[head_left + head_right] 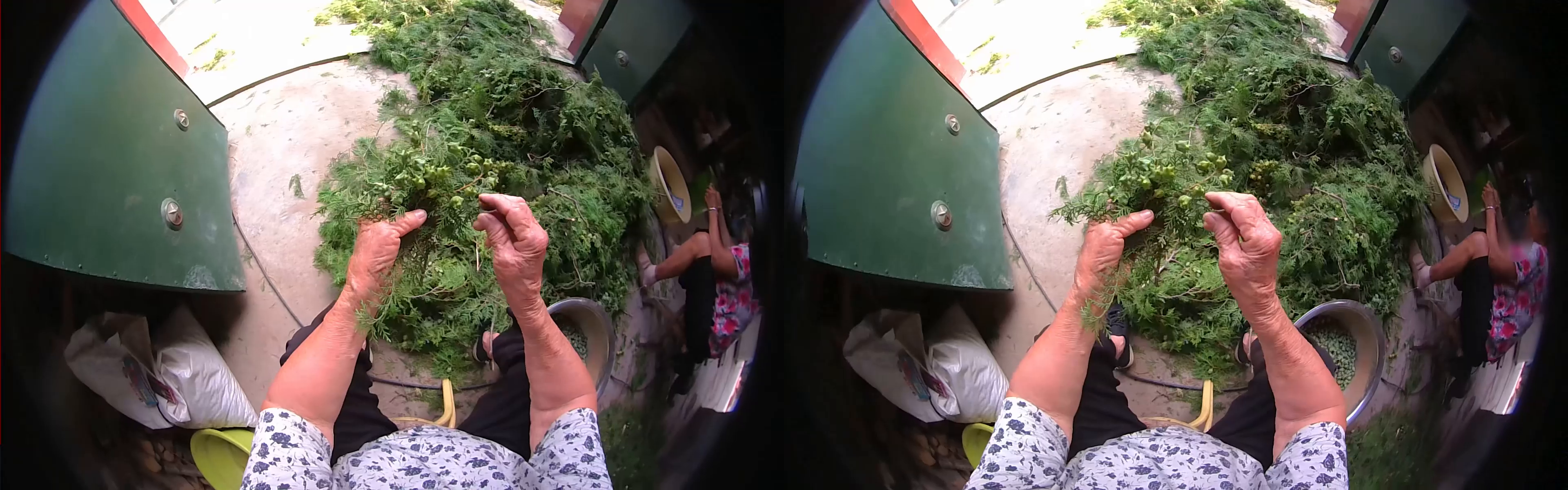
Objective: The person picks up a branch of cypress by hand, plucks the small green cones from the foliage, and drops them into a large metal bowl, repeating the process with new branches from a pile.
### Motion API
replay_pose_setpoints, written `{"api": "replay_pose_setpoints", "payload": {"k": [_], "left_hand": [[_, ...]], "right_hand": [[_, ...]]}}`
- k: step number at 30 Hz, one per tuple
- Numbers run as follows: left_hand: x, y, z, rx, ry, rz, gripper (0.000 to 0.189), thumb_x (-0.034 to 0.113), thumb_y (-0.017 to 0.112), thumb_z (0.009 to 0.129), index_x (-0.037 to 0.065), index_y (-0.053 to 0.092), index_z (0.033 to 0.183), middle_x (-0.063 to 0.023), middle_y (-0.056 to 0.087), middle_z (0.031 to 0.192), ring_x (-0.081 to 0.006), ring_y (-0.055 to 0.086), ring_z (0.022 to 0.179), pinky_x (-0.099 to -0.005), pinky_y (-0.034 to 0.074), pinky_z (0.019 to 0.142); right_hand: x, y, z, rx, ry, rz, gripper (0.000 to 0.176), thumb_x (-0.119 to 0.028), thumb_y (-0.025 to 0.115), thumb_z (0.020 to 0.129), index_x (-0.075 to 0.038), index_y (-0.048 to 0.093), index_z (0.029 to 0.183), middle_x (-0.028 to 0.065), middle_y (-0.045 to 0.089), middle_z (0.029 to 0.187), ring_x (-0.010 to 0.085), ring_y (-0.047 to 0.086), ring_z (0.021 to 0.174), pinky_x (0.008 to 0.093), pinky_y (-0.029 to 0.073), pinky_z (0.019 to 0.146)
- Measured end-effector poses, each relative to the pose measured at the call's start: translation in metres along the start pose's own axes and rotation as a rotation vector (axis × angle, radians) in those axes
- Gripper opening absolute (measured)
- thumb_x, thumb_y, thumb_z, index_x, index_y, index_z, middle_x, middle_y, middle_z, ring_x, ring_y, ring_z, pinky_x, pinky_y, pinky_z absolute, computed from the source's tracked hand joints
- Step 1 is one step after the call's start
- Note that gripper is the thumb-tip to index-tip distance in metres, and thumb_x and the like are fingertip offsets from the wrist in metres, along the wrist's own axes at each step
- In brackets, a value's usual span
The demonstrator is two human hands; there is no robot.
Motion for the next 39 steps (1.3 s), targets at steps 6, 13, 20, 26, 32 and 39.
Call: {"api": "replay_pose_setpoints", "payload": {"k": [6,13,20,26,32,39], "left_hand": [[-0.007,0.024,-0.003,-0.09,0.187,-0.185,0.023,0.008,0.069,0.077,0.002,0.063,0.099,-0.0032,0.064,0.091,-0.011,0.059,0.078,-0.0267,0.049,0.07],[-0.01,0.03,-0.003,-0.144,0.305,-0.153,0.021,0.005,0.067,0.078,0.002,0.062,0.098,-0.0023,0.064,0.089,-0.009,0.058,0.077,-0.0246,0.049,0.067],[-0.016,0.035,-0.003,-0.143,0.323,-0.031,0.018,0.006,0.066,0.078,0.003,0.063,0.096,0.0,0.064,0.088,-0.0075,0.056,0.076,-0.0239,0.047,0.067],[-0.017,0.037,-0.003,-0.155,0.321,0.013,0.019,0.005,0.065,0.078,0.003,0.063,0.096,-0.0003,0.064,0.089,-0.0073,0.056,0.076,-0.0244,0.047,0.067],[-0.008,0.041,-0.011,-0.23,0.068,-0.281,0.02,0.0,0.064,0.076,0.001,0.062,0.096,-0.006,0.064,0.086,-0.0137,0.061,0.072,-0.027,0.051,0.063],[-0.013,0.044,-0.01,-0.329,-0.166,-0.369,0.024,0.009,0.063,0.079,-0.005,0.06,0.097,-0.0111,0.066,0.081,-0.0181,0.063,0.068,-0.0285,0.053,0.064]], "right_hand": [[-0.013,0.003,0.008,0.056,0.005,0.036,0.027,0.005,0.063,0.075,-0.002,0.059,0.1,0.0074,0.059,0.094,0.0137,0.058,0.073,0.0259,0.048,0.066],[-0.006,0.011,0.009,-0.097,0.029,-0.038,0.032,-0.003,0.069,0.071,-0.003,0.057,0.1,0.0084,0.055,0.087,0.0182,0.057,0.07,0.029,0.048,0.062],[-0.005,0.013,0.005,-0.097,0.172,-0.034,0.034,-0.012,0.075,0.068,-0.002,0.057,0.095,0.0077,0.054,0.083,0.0173,0.055,0.071,0.0293,0.046,0.064],[0.0,0.013,0.003,-0.1,0.174,-0.097,0.028,-0.015,0.072,0.072,0.0,0.058,0.091,0.0059,0.056,0.083,0.0137,0.053,0.067,0.0269,0.046,0.064],[0.007,0.012,-0.001,-0.165,0.55,0.43,0.015,-0.018,0.063,0.084,-0.004,0.058,0.087,-0.0009,0.051,0.067,0.0082,0.05,0.054,0.0216,0.04,0.047],[0.012,0.014,-0.006,-0.115,0.879,0.975,0.023,-0.031,0.058,0.087,-0.008,0.054,0.089,-0.0056,0.046,0.067,0.0021,0.044,0.052,0.0158,0.032,0.04]]}}
Point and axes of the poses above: each hand's wrist, its own z-axis towards the middle knuckle, its own y-axis out of the palm, x = y × z, the point moved 3 cm from there along z, towards the middle knuckle
